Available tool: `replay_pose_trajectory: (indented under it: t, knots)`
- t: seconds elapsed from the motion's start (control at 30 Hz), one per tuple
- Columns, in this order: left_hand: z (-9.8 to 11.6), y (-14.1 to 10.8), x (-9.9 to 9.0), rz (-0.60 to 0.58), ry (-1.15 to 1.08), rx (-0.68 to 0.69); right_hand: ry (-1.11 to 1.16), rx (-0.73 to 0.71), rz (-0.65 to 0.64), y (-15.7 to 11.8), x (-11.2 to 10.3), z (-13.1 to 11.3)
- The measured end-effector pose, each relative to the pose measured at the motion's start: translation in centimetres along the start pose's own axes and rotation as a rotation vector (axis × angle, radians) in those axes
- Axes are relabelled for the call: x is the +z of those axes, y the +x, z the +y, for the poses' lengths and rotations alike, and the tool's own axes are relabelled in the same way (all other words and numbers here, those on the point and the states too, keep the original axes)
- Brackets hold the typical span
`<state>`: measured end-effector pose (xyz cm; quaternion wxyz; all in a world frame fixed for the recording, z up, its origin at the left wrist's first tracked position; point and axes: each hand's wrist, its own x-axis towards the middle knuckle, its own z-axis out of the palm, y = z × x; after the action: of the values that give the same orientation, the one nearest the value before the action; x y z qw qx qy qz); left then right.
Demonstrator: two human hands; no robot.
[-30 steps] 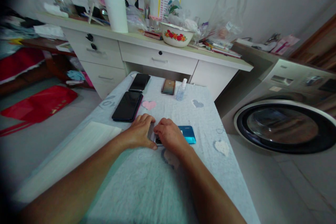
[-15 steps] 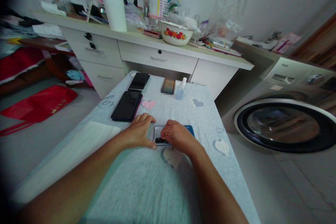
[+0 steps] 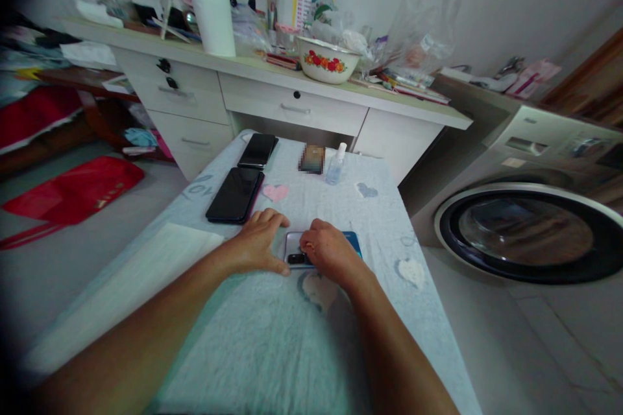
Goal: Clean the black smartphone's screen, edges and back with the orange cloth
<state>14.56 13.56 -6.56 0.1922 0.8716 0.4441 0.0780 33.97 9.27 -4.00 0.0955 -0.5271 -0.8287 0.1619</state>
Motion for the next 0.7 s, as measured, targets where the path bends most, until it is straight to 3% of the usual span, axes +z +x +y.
replay_pose_trajectory:
  t: [0.33, 0.7]
  knots:
    - [-0.3, 0.1, 0.5, 0.018, -0.001, 0.014, -0.245, 0.039, -0.040, 0.2, -0.4, -1.6]
    - [-0.1, 0.0, 0.1, 0.010, 0.008, 0.005, -0.269, 0.012, -0.068, 0.1, -0.6, -1.5]
